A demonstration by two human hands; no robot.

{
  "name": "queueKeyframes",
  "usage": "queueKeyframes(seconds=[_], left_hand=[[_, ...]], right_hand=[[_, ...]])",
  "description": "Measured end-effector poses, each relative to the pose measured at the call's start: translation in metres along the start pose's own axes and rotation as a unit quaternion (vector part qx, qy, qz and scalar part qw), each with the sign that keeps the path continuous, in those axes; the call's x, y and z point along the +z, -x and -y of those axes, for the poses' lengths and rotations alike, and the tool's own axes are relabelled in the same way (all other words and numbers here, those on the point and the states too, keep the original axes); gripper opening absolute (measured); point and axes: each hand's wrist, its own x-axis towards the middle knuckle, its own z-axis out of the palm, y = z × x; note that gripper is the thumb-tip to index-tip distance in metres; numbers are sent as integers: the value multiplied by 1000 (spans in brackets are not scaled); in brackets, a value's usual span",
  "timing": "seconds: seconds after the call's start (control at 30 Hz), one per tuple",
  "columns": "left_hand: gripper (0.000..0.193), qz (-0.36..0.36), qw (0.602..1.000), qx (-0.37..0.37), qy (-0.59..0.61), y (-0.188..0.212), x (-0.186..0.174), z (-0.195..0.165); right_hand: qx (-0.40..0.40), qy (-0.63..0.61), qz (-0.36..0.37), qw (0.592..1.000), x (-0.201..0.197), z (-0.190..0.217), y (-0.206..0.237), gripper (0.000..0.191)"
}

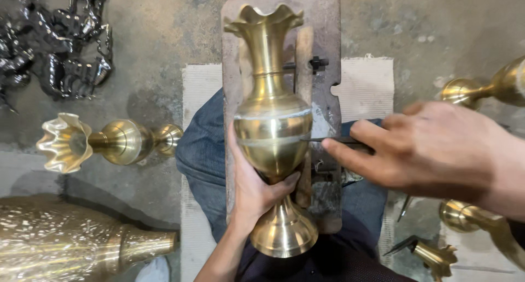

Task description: The person sits on the floor holding a brass vase clamped in a wooden vise and scrapes the raised seam around its middle with a handheld scraper, rotating the vase to work around the seam. They briefly handle a phone mid-episode before resuming scraping the seam.

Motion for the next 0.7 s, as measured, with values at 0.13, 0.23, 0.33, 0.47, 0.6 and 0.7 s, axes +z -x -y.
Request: queueKeyframes(seconds=[0.13,0.23,0.33,0.47,0.6,0.7], left_hand=[[133,-17,997,-48,-63,-4,11,1],[130,-20,996,-41,-82,-6,18,5],[130,-20,997,-37,-69,-6,24,10],[132,-24,997,-54,-59,-7,29,13],[130,-24,995,-57,-82,-7,32,16],[130,-25,994,-55,-93,-7,33,17]], right_hand=[[-59,40,-178,982,10,-24,1,64],[-72,31,-249,965,18,-35,-2,51],[-66,20,-307,949,27,-42,-2,44],[-60,18,-355,933,40,-48,-2,38],[-62,1,-355,933,52,-50,-1,38],[-57,0,-373,926,59,-52,0,36]])
